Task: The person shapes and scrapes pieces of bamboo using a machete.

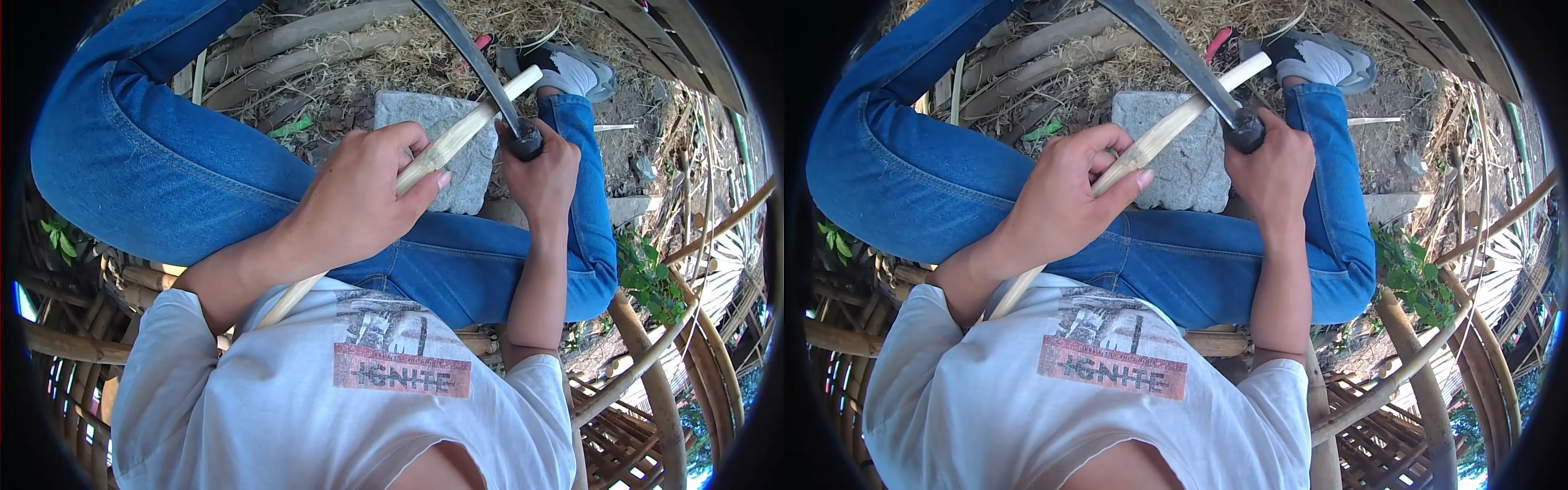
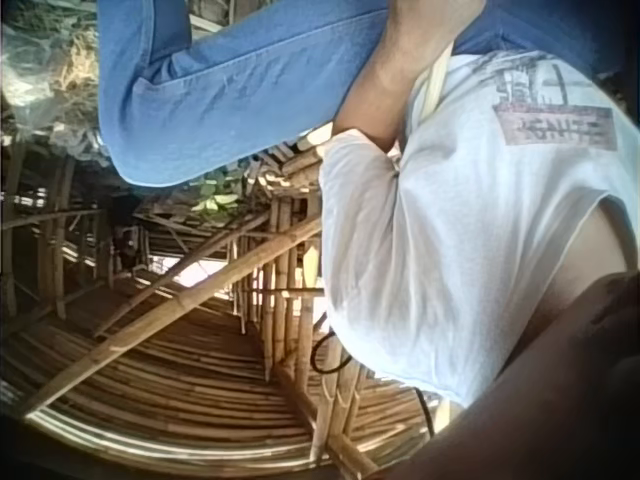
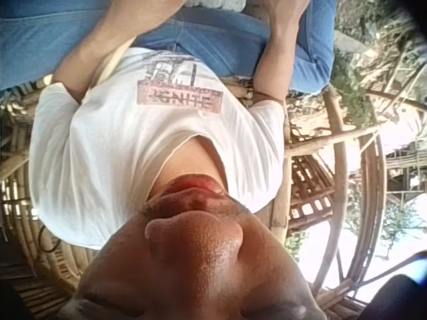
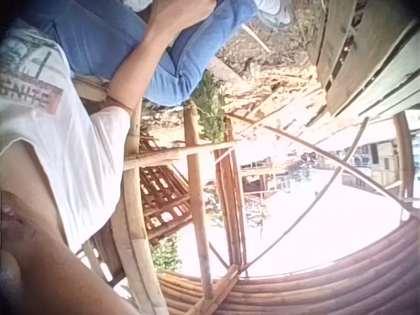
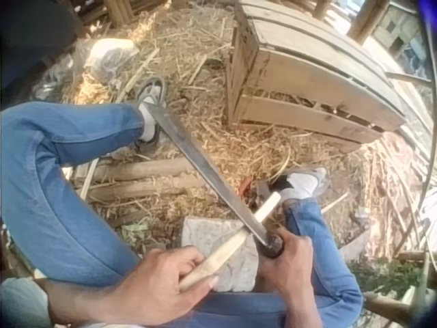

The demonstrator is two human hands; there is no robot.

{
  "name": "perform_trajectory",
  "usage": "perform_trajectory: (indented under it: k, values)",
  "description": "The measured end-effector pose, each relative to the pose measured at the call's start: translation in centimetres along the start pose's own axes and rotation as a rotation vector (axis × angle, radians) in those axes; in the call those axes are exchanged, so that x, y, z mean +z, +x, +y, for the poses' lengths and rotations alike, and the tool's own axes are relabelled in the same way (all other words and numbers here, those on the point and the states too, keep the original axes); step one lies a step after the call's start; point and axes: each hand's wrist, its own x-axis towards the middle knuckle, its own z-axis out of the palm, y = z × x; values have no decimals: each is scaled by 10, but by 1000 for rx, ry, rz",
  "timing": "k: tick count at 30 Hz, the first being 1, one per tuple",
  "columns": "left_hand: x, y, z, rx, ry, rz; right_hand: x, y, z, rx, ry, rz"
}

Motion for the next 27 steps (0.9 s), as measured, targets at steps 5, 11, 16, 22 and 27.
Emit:
perform_trajectory:
  k: [5,11,16,22,27]
  values:
    - [1,-2,0,12,-9,-23,1,-5,3,-62,67,50]
    - [1,-1,2,-13,-122,-14,2,-15,-8,-108,192,-56]
    - [-7,1,5,-119,-248,-86,1,1,0,-28,29,96]
    - [-7,0,5,-100,-420,-109,-2,-3,-3,-44,198,96]
    - [-13,0,10,-82,-548,-121,-1,-12,-13,-185,252,27]
